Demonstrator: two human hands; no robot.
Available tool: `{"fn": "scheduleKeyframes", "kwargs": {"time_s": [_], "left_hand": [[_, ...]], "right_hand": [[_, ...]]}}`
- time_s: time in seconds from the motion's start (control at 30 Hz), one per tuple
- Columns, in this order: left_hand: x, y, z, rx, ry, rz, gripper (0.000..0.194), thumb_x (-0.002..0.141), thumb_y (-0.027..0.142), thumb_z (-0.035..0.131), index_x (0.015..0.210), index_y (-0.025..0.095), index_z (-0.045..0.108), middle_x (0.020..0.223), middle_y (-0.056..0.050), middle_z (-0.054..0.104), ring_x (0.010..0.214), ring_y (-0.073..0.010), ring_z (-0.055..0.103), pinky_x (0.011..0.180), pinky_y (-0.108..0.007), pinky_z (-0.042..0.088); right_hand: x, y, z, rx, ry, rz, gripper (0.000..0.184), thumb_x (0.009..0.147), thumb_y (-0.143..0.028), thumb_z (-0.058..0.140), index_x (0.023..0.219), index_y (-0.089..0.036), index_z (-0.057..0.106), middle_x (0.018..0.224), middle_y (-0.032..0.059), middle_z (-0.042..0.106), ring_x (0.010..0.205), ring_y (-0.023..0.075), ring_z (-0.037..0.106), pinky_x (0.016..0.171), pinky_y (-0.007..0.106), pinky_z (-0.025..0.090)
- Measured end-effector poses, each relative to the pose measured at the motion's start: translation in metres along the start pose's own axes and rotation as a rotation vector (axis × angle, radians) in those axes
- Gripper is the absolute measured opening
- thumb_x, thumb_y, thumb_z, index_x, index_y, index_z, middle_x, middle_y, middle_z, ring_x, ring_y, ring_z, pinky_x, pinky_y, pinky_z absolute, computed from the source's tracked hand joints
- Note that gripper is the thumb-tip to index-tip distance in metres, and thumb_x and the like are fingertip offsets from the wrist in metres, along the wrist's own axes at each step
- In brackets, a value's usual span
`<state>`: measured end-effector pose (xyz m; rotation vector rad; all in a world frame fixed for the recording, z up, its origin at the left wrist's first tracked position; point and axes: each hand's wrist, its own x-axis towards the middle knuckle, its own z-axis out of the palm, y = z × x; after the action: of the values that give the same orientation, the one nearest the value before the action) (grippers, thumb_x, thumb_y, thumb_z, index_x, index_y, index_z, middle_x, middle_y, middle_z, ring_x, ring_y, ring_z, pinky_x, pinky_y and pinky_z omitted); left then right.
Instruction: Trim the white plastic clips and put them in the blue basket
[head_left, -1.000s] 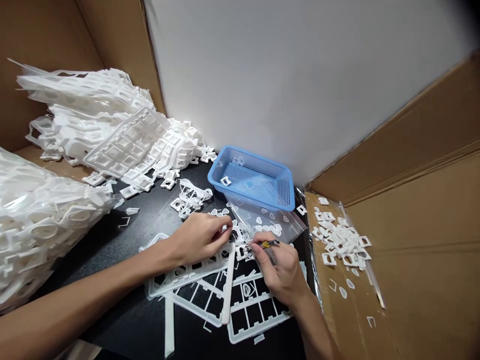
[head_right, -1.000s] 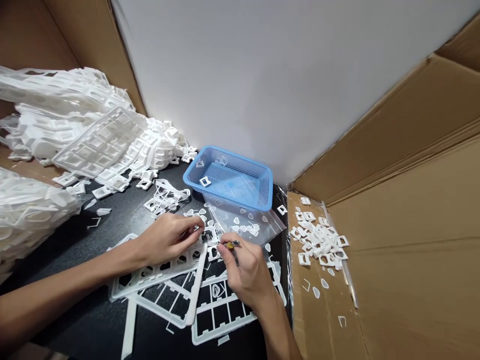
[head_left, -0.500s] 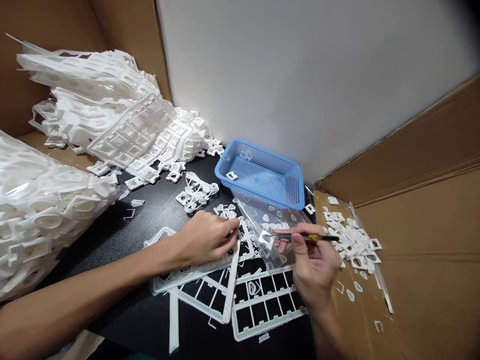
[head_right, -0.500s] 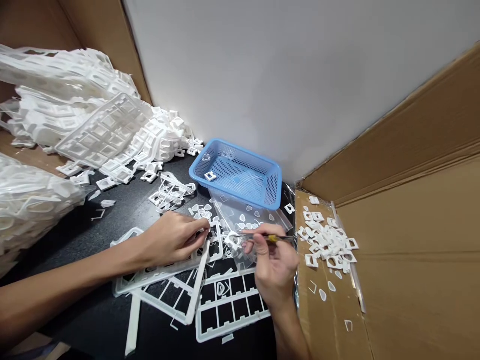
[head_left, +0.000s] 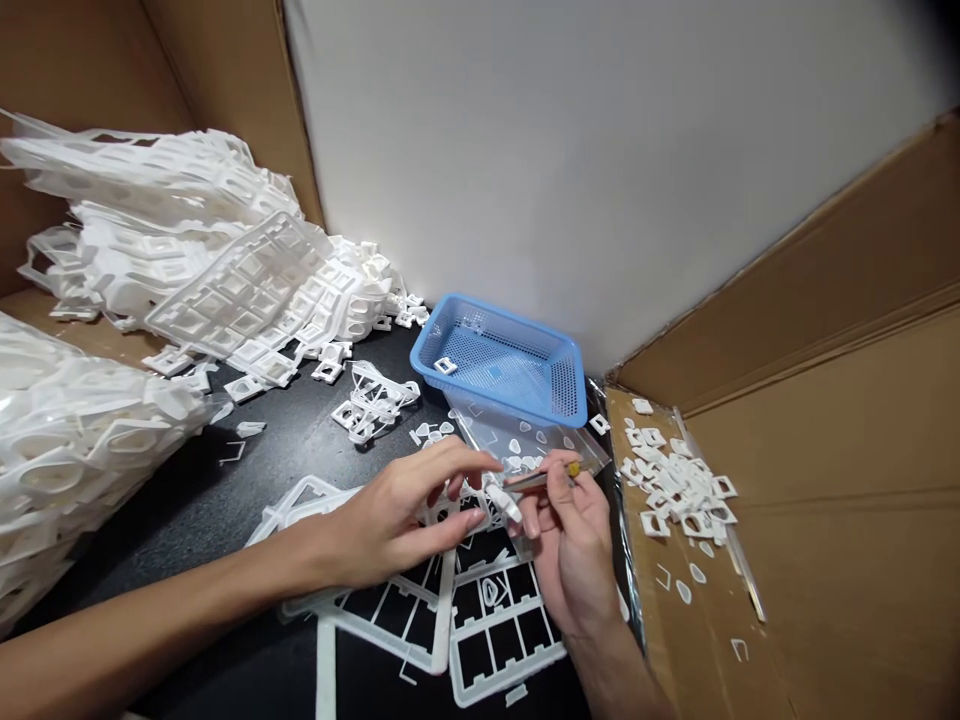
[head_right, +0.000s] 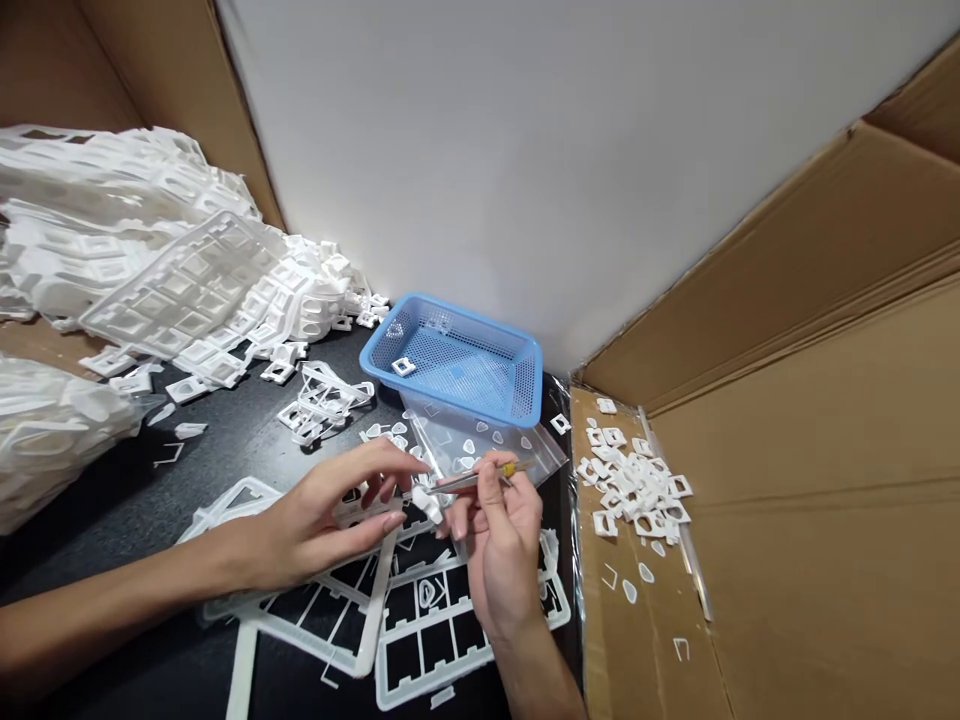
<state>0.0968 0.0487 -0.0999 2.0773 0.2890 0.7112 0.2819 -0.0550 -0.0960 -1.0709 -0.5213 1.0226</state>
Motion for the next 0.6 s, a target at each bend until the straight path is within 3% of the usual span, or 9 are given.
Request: {"fn": "scheduleKeyframes", "kwargs": {"time_s": [0.1,0.23,0.4,0.53,0.6], "left_hand": [[0.000,0.000,0.004,-0.053,0.001,-0.047,0.018,0.107,0.022,0.053,0.121,0.021,0.064,0.103,-0.003,0.064,0.088,-0.0137,0.059,0.080,-0.027,0.049],[0.004,-0.001,0.005,-0.163,0.059,-0.235,0.017,0.108,0.028,0.053,0.115,0.020,0.066,0.101,-0.003,0.068,0.089,-0.0137,0.063,0.080,-0.026,0.050],[0.011,-0.002,0.007,-0.505,0.028,-0.480,0.025,0.103,0.041,0.063,0.109,0.017,0.063,0.082,-0.001,0.070,0.068,-0.0124,0.065,0.063,-0.023,0.055],[0.014,-0.009,0.009,-0.691,-0.051,-0.536,0.028,0.098,0.040,0.071,0.102,0.013,0.064,0.081,-0.006,0.075,0.071,-0.0179,0.074,0.061,-0.026,0.062],[0.014,-0.013,0.008,-0.758,-0.041,-0.533,0.028,0.098,0.039,0.072,0.101,0.012,0.065,0.082,-0.007,0.075,0.073,-0.0193,0.076,0.059,-0.026,0.062]], "right_hand": [[-0.001,0.008,0.002,-0.051,-0.035,-0.044,0.021,0.098,-0.040,0.072,0.101,-0.023,0.060,0.069,-0.0072,0.058,0.048,0.0066,0.054,0.054,0.023,0.055],[0.003,0.006,-0.006,-0.186,0.020,-0.193,0.017,0.102,-0.037,0.066,0.102,-0.021,0.061,0.072,-0.0046,0.063,0.051,0.0098,0.063,0.054,0.026,0.057],[-0.006,-0.003,-0.014,-0.458,0.111,-0.573,0.008,0.105,-0.027,0.060,0.109,-0.022,0.064,0.087,0.0017,0.073,0.062,0.0128,0.072,0.057,0.026,0.062],[-0.017,0.001,-0.016,-0.844,-0.178,-1.061,0.022,0.102,-0.013,0.059,0.123,-0.018,0.066,0.106,0.0105,0.080,0.092,0.0207,0.080,0.072,0.031,0.069],[-0.019,0.006,-0.016,-0.967,-0.279,-1.226,0.025,0.102,-0.010,0.059,0.126,-0.014,0.065,0.112,0.0144,0.080,0.103,0.0236,0.079,0.080,0.035,0.069]]}}
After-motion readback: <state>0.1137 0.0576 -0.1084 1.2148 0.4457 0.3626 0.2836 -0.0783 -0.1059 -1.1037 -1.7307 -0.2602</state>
